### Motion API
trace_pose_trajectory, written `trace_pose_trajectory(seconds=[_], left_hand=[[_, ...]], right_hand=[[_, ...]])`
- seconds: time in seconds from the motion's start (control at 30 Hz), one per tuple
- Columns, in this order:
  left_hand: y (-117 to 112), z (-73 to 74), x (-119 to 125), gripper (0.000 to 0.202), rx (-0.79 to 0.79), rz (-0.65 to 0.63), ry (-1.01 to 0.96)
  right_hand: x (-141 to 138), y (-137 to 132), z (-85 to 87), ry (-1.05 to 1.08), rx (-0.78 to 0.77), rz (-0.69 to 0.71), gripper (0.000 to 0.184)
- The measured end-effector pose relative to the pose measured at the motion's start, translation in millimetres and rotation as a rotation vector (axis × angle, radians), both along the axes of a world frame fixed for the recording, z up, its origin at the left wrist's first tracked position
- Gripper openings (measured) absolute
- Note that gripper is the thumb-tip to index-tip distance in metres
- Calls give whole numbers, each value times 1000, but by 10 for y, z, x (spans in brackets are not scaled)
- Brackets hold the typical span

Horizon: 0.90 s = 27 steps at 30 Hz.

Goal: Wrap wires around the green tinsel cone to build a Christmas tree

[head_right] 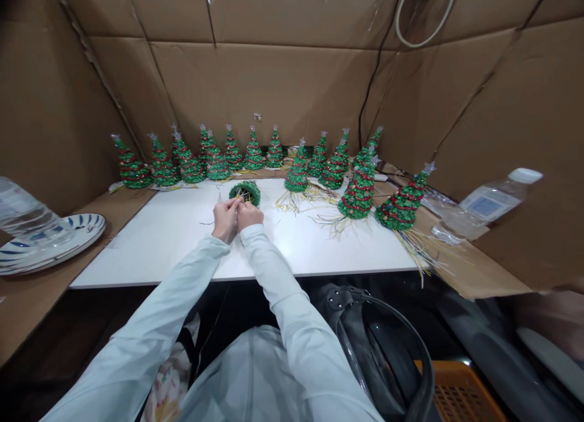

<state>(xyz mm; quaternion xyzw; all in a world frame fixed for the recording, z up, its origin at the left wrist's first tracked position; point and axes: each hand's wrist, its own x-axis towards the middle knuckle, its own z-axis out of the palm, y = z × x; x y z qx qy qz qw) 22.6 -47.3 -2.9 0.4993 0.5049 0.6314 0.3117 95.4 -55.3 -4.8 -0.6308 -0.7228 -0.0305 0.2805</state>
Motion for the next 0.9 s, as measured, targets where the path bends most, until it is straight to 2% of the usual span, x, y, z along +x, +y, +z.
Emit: trace_pose_trajectory(seconds=[0.17,0.3,0.43,0.53,0.67,0.8,0.9], left_hand=[[71,16,-78,29,1,-54,-23],[133,0,-159,29,-4,-106,-75],[104,44,-158,26,-22,-111,-226],[68,92,-131,23,-31,-113,-314],[61,116,-124,22,-32,-93,-366],[77,112,-130,23,-30,-96,-402],[76,114,-125,25,-25,-109,-421]], right_hand=[[42,4,20,68,-17,33,34],[197,3,42,199,-13,108,28],[424,-51,27,313,72,50,29],[516,-84,-26,250,51,105,24],[493,-56,-127,85,-78,238,25],[443,-19,-178,4,-141,266,23],[433,-42,-154,4,-155,274,23]])
